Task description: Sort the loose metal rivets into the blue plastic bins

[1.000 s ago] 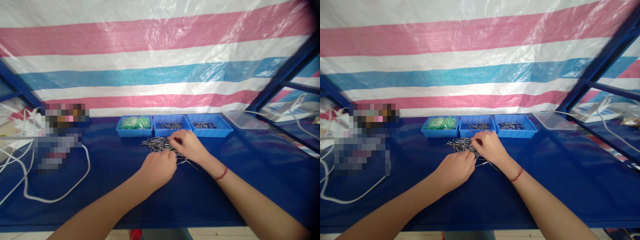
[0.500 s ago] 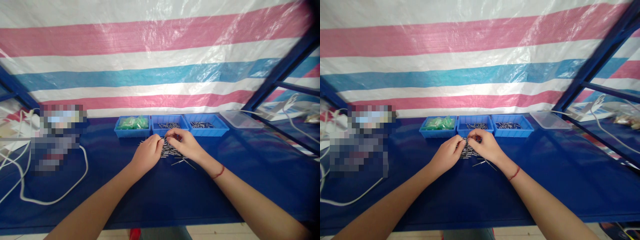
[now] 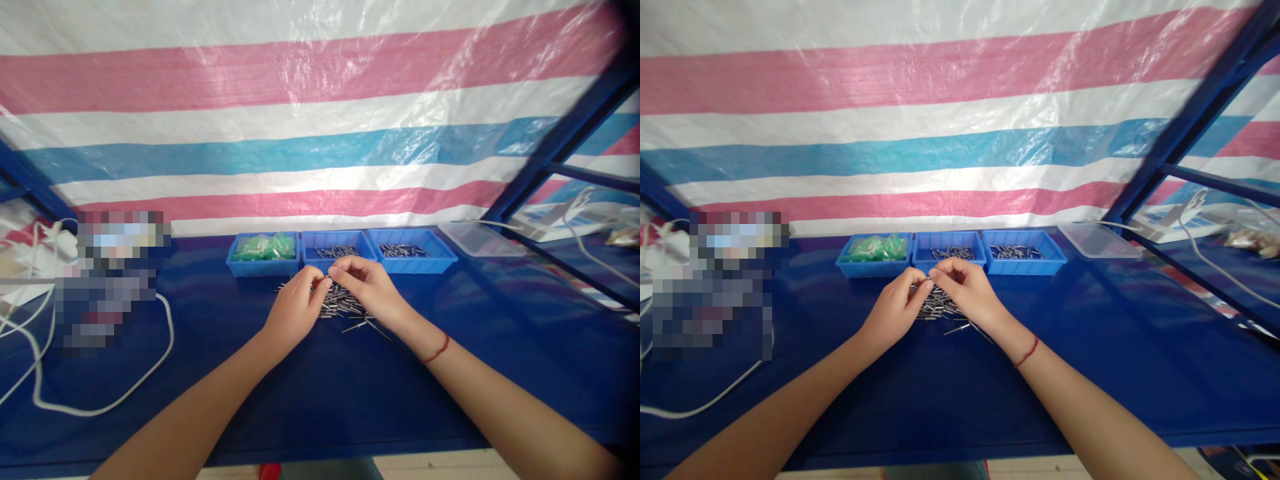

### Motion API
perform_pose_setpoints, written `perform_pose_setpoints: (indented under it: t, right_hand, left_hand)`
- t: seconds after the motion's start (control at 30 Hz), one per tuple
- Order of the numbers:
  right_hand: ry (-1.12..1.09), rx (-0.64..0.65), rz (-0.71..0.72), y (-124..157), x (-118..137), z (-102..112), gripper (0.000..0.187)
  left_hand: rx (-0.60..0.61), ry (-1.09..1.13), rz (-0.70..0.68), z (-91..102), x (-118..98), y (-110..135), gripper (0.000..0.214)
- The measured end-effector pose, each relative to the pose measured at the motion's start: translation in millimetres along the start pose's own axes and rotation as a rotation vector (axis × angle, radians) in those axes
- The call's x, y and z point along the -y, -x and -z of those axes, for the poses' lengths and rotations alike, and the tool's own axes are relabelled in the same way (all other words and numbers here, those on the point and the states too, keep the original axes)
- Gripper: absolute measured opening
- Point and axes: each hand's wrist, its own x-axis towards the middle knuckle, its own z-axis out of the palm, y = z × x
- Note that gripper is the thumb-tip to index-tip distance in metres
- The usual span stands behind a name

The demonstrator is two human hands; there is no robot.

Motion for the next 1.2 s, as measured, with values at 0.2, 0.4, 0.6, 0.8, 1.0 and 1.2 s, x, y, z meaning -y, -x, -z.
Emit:
perform_pose_setpoints:
  t: [0.2,0.4,0.6,0.8,1.0,1.2]
  right_hand:
    - [-0.012,0.018,0.033,0,0,1,0.021]
    - [-0.02,0.041,-0.021,-2,2,4,0.015]
    - [0.007,0.12,-0.07,-1,8,5,0.02]
    - [0.199,-0.066,0.061,-7,3,16,0.025]
    - [0.64,-0.591,0.127,-24,-9,68,0.027]
    - [1.076,-0.741,0.2,-29,-24,92,0.027]
  left_hand:
    - [-0.019,0.031,-0.031,-0.3,3,-2,0.016]
    - [-0.062,0.044,-0.033,3.3,5,-5,0.013]
    - [-0.082,0.058,-0.017,5.3,5,-6,0.014]
    - [-0.05,0.049,0.001,7.8,-1,-5,0.016]
    - [0.149,-0.059,-0.163,3.2,-13,2,0.018]
    - [0.32,-0.314,-0.373,-5.6,-20,9,0.022]
